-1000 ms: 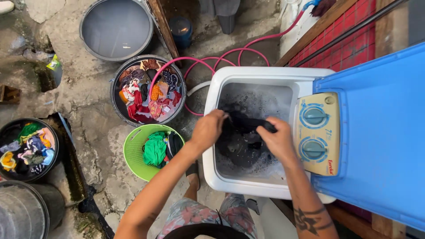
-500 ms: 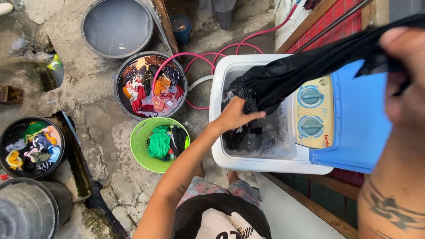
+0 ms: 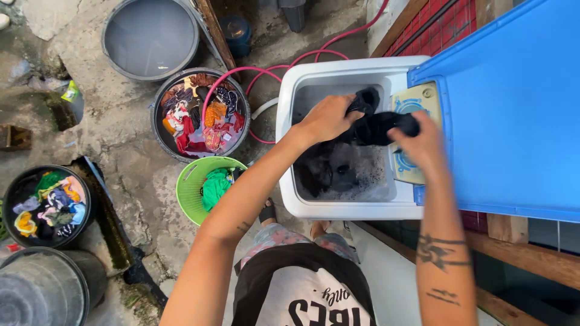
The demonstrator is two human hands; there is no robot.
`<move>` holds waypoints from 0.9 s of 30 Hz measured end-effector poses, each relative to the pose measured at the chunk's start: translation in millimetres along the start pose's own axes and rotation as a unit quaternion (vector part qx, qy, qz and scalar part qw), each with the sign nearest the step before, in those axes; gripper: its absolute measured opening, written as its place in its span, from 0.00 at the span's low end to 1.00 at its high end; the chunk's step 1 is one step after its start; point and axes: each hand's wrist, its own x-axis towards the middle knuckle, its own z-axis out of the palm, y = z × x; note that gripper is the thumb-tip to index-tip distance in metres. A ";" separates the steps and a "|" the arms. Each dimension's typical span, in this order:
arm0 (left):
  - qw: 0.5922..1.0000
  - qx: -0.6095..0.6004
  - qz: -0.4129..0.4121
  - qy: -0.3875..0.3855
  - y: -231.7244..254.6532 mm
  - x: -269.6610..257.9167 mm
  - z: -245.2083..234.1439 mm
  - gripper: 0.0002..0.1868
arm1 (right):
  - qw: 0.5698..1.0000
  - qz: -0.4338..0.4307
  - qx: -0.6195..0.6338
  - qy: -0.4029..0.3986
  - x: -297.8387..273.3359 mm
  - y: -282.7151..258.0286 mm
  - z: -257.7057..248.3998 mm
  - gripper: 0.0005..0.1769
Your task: The recorder is washing various items of clothing using a portable washing machine and a bucket.
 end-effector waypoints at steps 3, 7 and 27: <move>0.987 0.057 0.113 0.101 3.6 2.4 8.0 0.25 | 0.991 -0.080 -0.099 -0.042 -3.6 -2.2 41.3 0.82; 0.982 0.090 0.132 0.099 52.5 13.2 -9.0 0.28 | 0.983 -0.133 -0.016 -0.127 -13.6 12.8 115.2 0.86; 0.983 -0.149 -0.081 0.073 -29.9 -49.5 5.3 0.15 | 0.915 0.003 0.385 -0.120 -26.7 -58.0 100.4 0.35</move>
